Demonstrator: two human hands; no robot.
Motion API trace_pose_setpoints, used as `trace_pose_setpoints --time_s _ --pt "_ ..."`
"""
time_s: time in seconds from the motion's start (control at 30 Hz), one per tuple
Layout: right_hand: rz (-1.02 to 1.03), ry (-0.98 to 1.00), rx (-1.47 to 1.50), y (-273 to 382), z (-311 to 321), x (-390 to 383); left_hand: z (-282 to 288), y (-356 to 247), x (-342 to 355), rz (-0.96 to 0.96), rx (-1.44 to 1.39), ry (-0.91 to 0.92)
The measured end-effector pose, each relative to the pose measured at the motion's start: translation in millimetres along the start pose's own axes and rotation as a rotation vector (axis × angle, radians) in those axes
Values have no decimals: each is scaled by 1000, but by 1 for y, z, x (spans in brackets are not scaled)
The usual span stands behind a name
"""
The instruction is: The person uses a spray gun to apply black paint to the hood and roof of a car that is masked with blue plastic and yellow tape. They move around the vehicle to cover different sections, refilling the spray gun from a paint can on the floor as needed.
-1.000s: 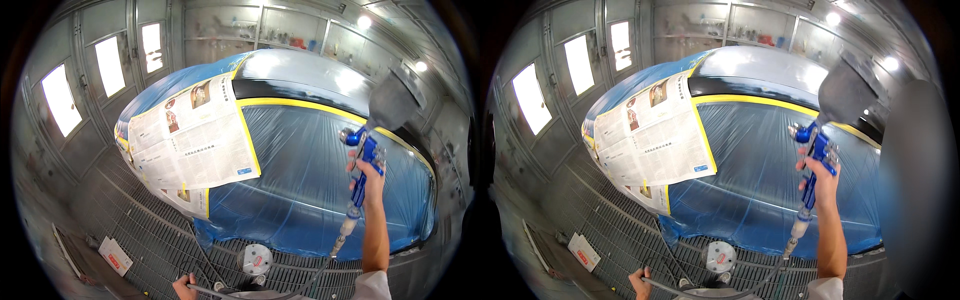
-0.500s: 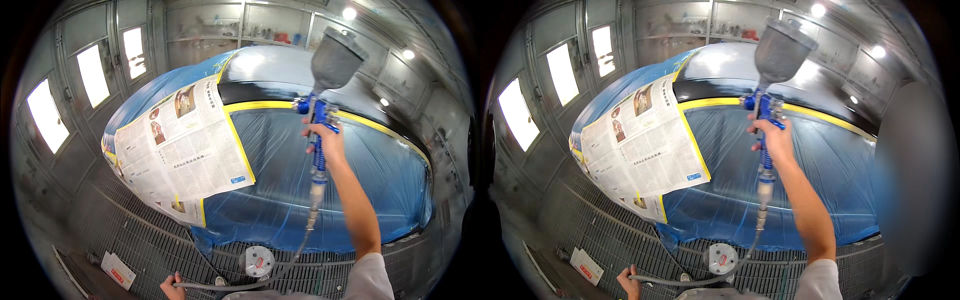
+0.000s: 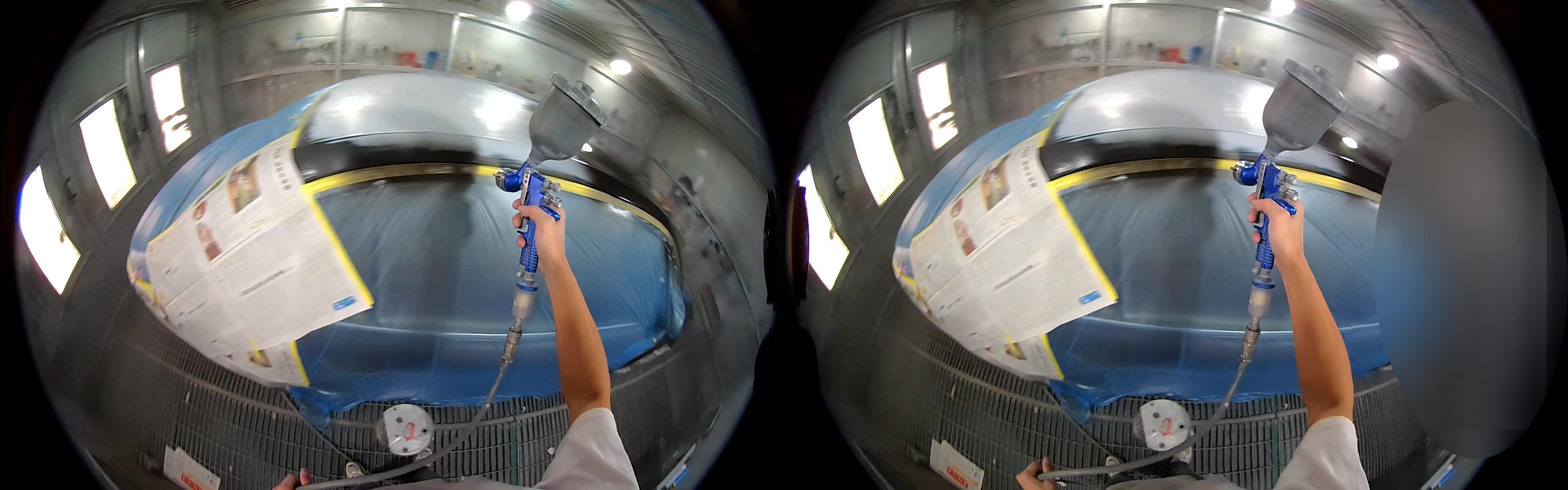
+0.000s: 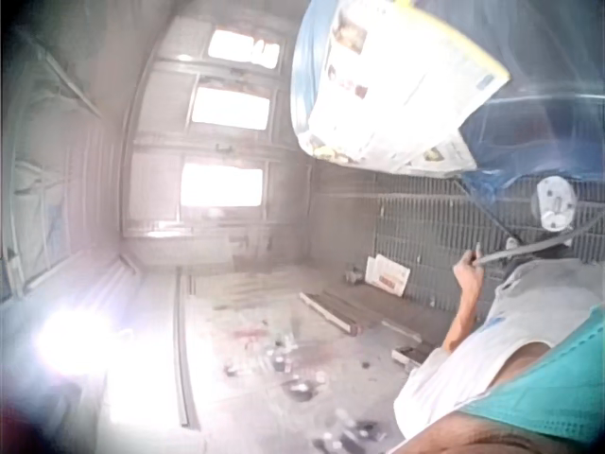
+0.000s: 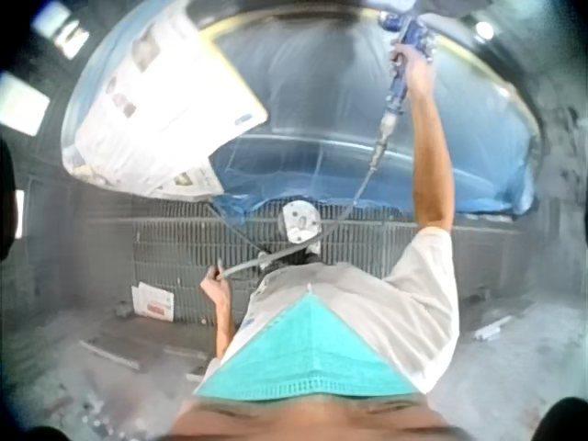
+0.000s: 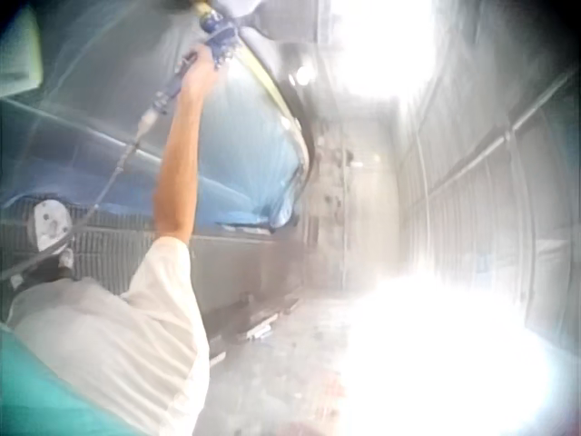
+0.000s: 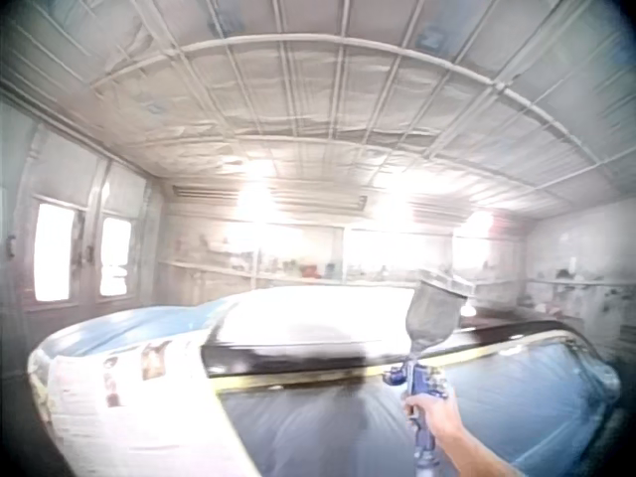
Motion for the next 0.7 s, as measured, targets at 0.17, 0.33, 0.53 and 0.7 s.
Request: trace_pose_setpoints --time_s 0.17,0.33,0.53,0.7 --pt "-8 -173 -44 16 133 19 -56 -58 -13 -149 -31 143" --pt "58 -379 -97 23 262 50 -110 -111 -36 -293 33 263" --pt "199 -726 -225 49 355 56 -127 -166 -52 -168 -17 413" --pt "103 -509 -201 43 459 76 -133 -152 -42 -129 86 471"
Point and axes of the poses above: each hand's wrist, its own x-axis towards the middle knuckle, its own z-axis out of the back of the hand, y = z × x, the point moved 5 cm from there along x, towards the middle knuckle, and after that the axes turned 14 degrees about -z, right-handed, at the moved point
